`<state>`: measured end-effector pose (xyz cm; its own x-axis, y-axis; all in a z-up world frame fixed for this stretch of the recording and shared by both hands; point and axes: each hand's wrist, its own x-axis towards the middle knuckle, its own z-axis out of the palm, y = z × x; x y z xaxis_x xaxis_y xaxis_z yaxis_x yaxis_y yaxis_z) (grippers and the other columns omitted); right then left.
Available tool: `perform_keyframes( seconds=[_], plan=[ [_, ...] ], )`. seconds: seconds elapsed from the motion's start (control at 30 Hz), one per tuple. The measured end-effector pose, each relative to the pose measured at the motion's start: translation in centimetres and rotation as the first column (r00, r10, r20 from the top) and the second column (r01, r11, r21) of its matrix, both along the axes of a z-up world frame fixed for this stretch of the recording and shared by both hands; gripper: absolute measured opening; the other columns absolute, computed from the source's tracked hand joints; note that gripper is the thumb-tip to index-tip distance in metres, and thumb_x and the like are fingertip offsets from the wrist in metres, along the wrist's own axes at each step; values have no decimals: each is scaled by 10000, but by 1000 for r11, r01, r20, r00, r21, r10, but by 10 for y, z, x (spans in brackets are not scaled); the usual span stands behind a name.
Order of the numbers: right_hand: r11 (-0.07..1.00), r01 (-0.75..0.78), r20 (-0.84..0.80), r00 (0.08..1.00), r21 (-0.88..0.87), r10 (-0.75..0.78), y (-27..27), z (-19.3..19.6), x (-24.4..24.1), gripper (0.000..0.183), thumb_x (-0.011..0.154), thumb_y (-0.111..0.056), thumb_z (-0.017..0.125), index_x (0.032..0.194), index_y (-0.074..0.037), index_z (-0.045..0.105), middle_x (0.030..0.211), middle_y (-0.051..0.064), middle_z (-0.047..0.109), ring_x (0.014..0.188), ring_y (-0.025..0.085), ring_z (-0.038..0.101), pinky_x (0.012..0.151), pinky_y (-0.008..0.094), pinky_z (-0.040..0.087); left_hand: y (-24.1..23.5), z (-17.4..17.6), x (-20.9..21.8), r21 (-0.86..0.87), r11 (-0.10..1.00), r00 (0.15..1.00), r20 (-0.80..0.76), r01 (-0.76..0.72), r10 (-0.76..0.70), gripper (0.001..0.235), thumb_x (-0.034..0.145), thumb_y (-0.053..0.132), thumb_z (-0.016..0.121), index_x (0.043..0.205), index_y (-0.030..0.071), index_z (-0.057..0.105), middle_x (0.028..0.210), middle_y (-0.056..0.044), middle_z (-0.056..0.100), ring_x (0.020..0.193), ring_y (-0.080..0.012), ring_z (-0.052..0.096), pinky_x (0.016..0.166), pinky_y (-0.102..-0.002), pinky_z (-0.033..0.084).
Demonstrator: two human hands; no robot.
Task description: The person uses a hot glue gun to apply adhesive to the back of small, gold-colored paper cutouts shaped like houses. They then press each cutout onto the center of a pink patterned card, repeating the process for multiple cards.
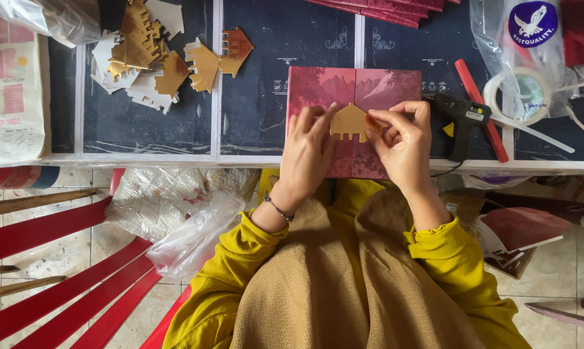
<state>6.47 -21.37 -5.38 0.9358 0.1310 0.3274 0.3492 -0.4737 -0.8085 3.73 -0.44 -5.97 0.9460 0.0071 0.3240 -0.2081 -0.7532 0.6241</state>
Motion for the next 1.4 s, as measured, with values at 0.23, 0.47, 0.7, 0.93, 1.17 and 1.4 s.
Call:
perform_keyframes(
  seconds=[0.23, 0.47, 0.7, 0.93, 1.17, 1.4],
  plan=[
    [930, 30, 221, 974, -368, 56, 10, -3, -7, 187, 928, 2, 772, 1105, -52, 802, 1164, 112, 543, 794, 308, 723, 702, 412, 594, -8, 37, -19, 429, 838, 942, -147, 336, -303, 887, 980, 640, 536, 1587, 5, 411, 1718, -174, 278, 1590, -318, 283, 1290, -511, 212],
    [718, 106, 265, 958, -688, 113, 13, 5, -12, 256, 915, -102, 725, 1153, -136, 814, 1034, 33, 516, 890, 251, 695, 660, 371, 627, -10, 27, -17, 575, 733, 932, -231, 363, -280, 1153, 875, 817, 477, 1661, 10, 229, 1760, -170, 126, 1638, -290, 121, 1326, -491, 105],
    [723, 97, 257, 960, -684, 114, -11, -5, -18, 358, 947, -177, 682, 1275, -273, 789, 1020, -10, 512, 945, 252, 680, 738, 399, 611, 20, 1, 4, 532, 721, 887, -153, 445, -435, 1151, 852, 892, 378, 1649, 67, 283, 1745, -130, 207, 1624, -273, 216, 1317, -475, 211],
    [963, 224, 70, 974, -150, -215, -62, -28, -40, 423, 907, -71, 886, 1278, 40, 715, 1015, 162, 586, 821, 281, 657, 684, 358, 545, 36, 29, 5, -338, 863, 926, 99, 376, -364, 421, 1008, 274, 673, 1397, 116, 636, 1449, -93, 603, 1418, -363, 543, 1169, -482, 466],
    [822, 97, -351, 927, 560, 129, -48, 24, -54, 205, 1029, -70, 626, 1211, 15, 662, 840, 115, 673, 525, 135, 652, 345, 209, 499, 38, 35, 6, -703, 656, 961, 173, 274, -216, 201, 993, 60, 642, 1160, 29, 749, 1165, -146, 747, 1211, -338, 695, 1072, -434, 518],
    [854, 102, -382, 916, 510, 119, -59, 105, -37, 218, 1050, -204, 634, 1142, -8, 612, 783, 50, 623, 502, 123, 628, 336, 193, 460, 139, -2, 78, -383, 924, 966, 231, -18, 115, 218, 929, -28, 603, 988, 120, 752, 954, -13, 757, 835, -145, 717, 812, -290, 563]
  ],
)
